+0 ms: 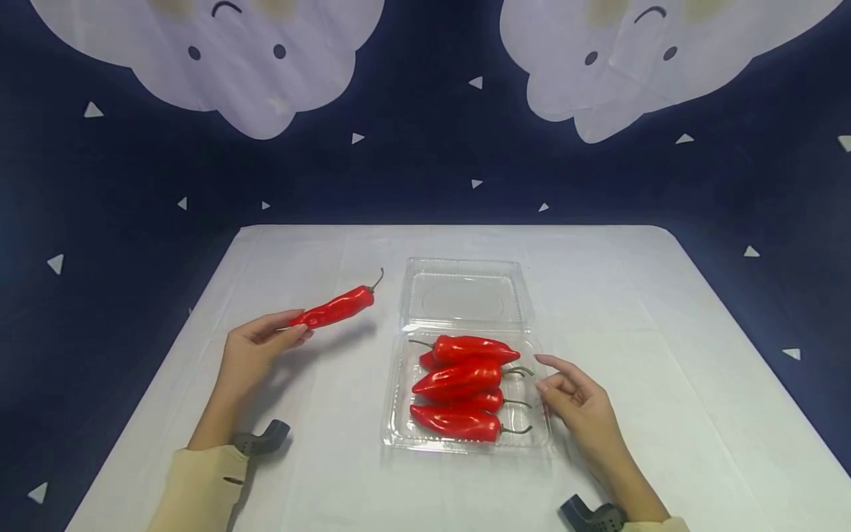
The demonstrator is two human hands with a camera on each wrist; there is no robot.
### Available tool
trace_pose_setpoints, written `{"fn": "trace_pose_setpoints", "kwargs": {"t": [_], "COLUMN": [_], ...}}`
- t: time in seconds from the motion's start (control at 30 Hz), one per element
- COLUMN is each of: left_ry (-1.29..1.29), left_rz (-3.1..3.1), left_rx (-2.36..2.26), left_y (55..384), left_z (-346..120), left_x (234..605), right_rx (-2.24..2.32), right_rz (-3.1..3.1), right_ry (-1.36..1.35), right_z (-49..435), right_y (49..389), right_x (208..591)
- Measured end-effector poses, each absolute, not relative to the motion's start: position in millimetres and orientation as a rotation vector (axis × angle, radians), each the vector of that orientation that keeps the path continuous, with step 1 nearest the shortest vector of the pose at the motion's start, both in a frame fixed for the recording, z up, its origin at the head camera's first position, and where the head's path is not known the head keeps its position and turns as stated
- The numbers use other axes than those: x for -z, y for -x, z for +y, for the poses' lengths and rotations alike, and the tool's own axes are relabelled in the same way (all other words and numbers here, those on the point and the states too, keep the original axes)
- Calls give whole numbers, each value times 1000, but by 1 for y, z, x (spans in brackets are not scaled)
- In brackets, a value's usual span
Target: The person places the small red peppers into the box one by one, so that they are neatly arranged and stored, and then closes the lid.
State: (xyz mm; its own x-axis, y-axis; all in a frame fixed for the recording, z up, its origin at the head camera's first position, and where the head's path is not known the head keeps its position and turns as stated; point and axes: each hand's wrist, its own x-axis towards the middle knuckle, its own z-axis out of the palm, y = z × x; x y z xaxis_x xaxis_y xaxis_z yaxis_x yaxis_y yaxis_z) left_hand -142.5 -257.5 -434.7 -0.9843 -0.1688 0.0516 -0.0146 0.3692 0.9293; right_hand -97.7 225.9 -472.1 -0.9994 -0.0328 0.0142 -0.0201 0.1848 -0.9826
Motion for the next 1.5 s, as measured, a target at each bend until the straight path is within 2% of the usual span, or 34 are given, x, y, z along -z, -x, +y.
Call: {"fn": "trace_pose_setpoints", "kwargs": {"t": [0.5,0.9,1.3,1.5], "left_ry": [201,544,639,734], "left_rz": [-2423,-2334,-2501,-2651], "left_rx": [1866,2056,1893,1580], "left_y": [99,89,76,75], "left_z": [-190,-135,-109,-106], "left_x": [413,423,427,422], "right_rx": [1999,1992,1999,2029], "right_rz": [2411,2408,2405,2370], "right_ry": [45,42,125,146], "right_z": [225,225,225,226], "right_y": [97,97,96,96], "right_x": [471,472,467,468]}}
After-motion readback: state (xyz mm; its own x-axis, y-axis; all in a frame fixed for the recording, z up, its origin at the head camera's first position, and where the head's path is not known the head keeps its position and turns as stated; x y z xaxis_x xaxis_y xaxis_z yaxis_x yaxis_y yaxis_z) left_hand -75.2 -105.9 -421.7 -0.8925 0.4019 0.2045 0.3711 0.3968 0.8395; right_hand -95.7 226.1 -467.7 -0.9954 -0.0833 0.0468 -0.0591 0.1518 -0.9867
